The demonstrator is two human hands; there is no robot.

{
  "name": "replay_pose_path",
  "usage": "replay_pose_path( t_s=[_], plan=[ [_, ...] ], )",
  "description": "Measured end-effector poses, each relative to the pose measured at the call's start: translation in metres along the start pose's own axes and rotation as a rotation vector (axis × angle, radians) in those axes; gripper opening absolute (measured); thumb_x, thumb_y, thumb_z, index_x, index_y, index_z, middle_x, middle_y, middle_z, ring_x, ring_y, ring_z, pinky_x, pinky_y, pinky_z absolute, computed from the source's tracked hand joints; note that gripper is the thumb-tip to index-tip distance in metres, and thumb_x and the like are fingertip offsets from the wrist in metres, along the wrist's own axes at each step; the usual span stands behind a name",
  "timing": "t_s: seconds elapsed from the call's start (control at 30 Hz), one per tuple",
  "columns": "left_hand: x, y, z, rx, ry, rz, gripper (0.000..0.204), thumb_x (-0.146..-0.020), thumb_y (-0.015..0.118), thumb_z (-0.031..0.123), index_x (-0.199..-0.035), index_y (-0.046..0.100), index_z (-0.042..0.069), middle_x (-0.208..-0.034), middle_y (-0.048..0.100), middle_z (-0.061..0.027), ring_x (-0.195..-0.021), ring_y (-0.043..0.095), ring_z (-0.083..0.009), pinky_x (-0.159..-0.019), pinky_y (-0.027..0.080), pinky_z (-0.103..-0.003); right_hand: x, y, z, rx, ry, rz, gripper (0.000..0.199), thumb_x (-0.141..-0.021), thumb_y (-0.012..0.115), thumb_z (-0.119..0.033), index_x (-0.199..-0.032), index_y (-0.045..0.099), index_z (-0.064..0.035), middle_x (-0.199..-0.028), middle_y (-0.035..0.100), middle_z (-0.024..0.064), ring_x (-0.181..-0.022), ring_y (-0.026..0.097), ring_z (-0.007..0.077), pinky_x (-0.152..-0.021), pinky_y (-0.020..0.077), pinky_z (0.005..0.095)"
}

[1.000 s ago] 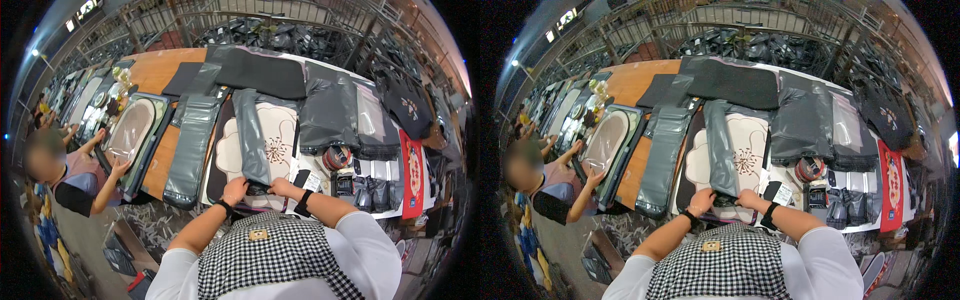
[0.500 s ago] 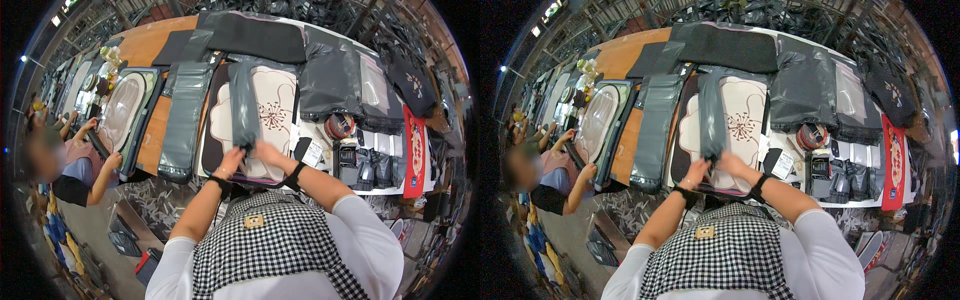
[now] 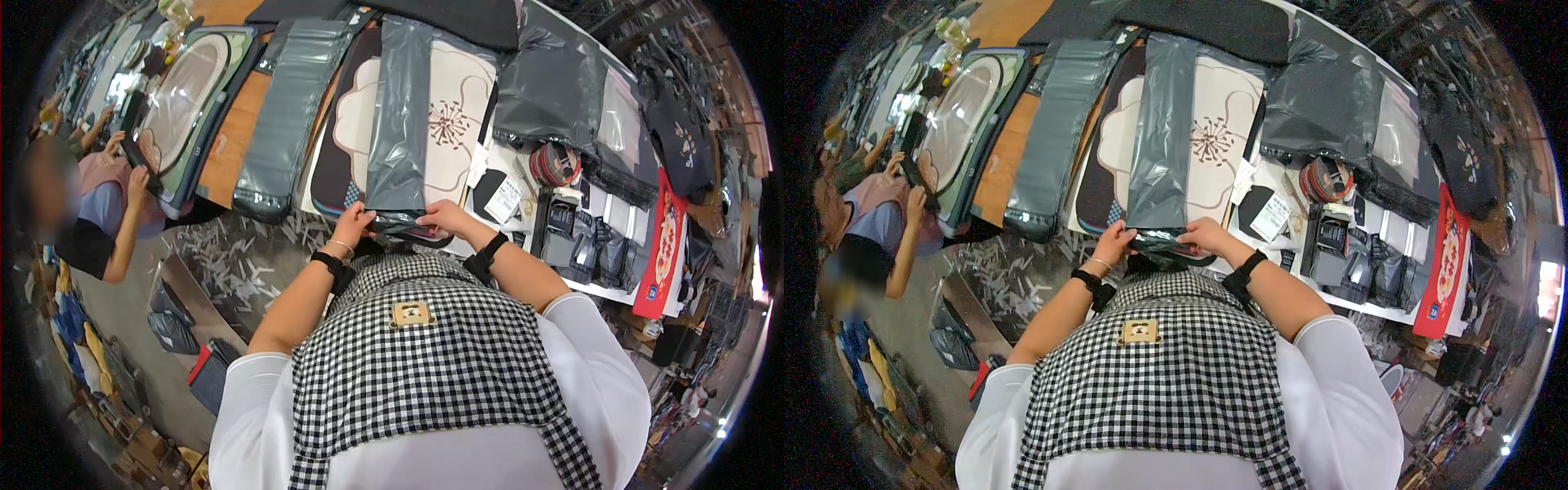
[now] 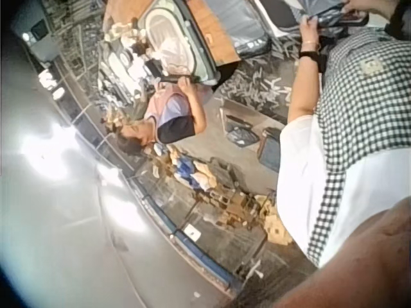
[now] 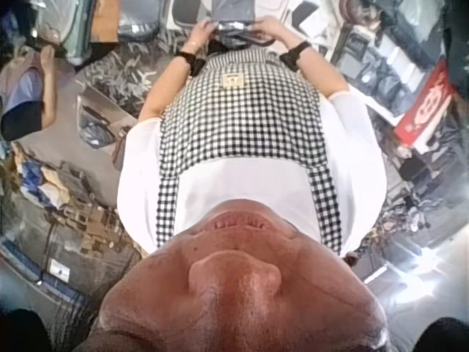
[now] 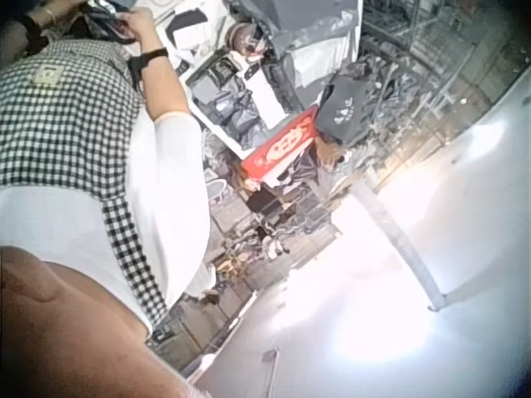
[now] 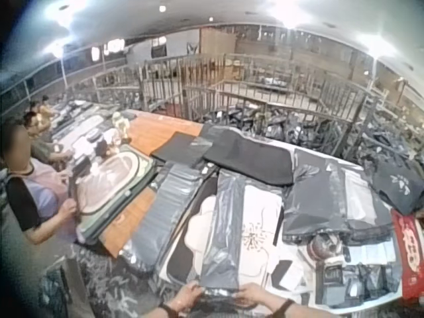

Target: Packing foam mats into plastic bags and attaching labels.

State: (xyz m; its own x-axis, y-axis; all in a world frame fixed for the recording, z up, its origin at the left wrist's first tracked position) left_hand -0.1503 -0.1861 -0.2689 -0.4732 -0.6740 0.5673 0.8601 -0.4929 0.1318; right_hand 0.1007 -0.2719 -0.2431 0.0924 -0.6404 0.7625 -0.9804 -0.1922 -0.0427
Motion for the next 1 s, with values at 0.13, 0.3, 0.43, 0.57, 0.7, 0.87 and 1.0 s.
replay_pose_path(
  t_s=[0.13,0.3,0.43,0.57,0.7,0.87,1.0],
  plan=[
    [0.028,0.006,0.004,-0.04,-0.015,-0.056,0.012,-0.103,0.071,0.014,-0.109,0.067,0.004,-0.093,0.067,-0.0006,-0.079,0.061,-0.0106,-0.077,0.056,-0.032,0.007,0.003,-0.034,0.679,-0.206,0.056,0.021,-0.088,0.081,-0.02,-0.086,0.07,-0.0027,-0.074,0.069,0.0127,-0.068,0.067,0.0315,-0.062,0.0501,0.0441],
    [0.039,0.001,-0.004,-0.069,-0.072,-0.052,0.013,-0.104,0.07,0.013,-0.112,0.07,0.003,-0.098,0.07,0.0009,-0.085,0.063,-0.01,-0.081,0.052,-0.029,0.036,0.043,-0.13,0.579,-0.699,0.325,0.028,-0.083,0.08,-0.018,-0.103,0.063,-0.0071,-0.094,0.07,0.0136,-0.088,0.07,0.0356,-0.076,0.0544,0.0457],
    [0.031,0.006,-0.01,-0.067,-0.027,-0.126,0.016,-0.103,0.071,0.014,-0.115,0.07,0.003,-0.103,0.07,0.0002,-0.092,0.065,-0.0107,-0.086,0.054,-0.03,0.001,0.099,-0.133,0.828,-0.656,0.071,0.022,-0.088,0.074,-0.019,-0.104,0.065,-0.0068,-0.098,0.073,0.0147,-0.094,0.072,0.0381,-0.08,0.0562,0.0501],
    [0.029,0.007,-0.005,-0.066,-0.006,-0.153,0.015,-0.103,0.071,0.011,-0.115,0.069,0.002,-0.106,0.07,-0.001,-0.098,0.068,-0.0122,-0.09,0.056,-0.031,0.003,0.11,-0.109,0.866,-0.817,0.073,0.02,-0.096,0.062,-0.023,-0.106,0.065,-0.0054,-0.099,0.073,0.0179,-0.095,0.072,0.0399,-0.082,0.0562,0.0531],
    [0.042,0.004,0.004,0.074,-0.075,-0.146,0.018,-0.098,0.073,0.005,-0.114,0.066,0.004,-0.095,0.069,0.0004,-0.086,0.064,-0.0095,-0.077,0.054,-0.027,0.044,0.042,0.001,0.926,-0.552,-0.15,0.03,-0.1,0.059,-0.029,-0.116,0.065,-0.0049,-0.096,0.073,0.0231,-0.091,0.07,0.0452,-0.08,0.0555,0.0557],
    [0.053,-0.025,0.053,-0.931,0.501,0.111,0.042,-0.086,0.07,-0.001,-0.126,0.058,0.006,-0.113,0.064,-0.0136,-0.1,0.067,-0.0337,-0.088,0.054,-0.047,0.155,-0.074,0.207,1.337,0.584,-0.662,0.03,-0.099,0.064,-0.028,-0.081,0.077,-0.0077,-0.08,0.075,0.0121,-0.073,0.072,0.0265,-0.07,0.0569,0.0454],
    [0.058,-0.019,0.115,-1.306,0.907,0.358,0.072,-0.078,0.07,0.0,-0.147,0.052,0.008,-0.149,0.053,-0.013,-0.139,0.052,-0.0312,-0.116,0.041,-0.049,0.122,-0.042,0.085,0.554,-0.138,-0.051,0.013,-0.088,0.073,-0.017,-0.089,0.071,-0.0045,-0.078,0.072,0.0159,-0.076,0.072,0.0349,-0.07,0.0542,0.0469]
  ],
)
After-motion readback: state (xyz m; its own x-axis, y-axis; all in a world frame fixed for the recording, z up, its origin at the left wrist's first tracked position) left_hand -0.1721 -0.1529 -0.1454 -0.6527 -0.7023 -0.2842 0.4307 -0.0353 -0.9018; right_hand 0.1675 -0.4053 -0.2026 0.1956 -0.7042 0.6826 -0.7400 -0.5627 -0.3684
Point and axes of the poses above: each hand's wrist, its own x-axis away from the middle knuckle, its own y-axis out of the palm, z = x × y, the point moved 7 cm from there along -x, towards the middle knuckle
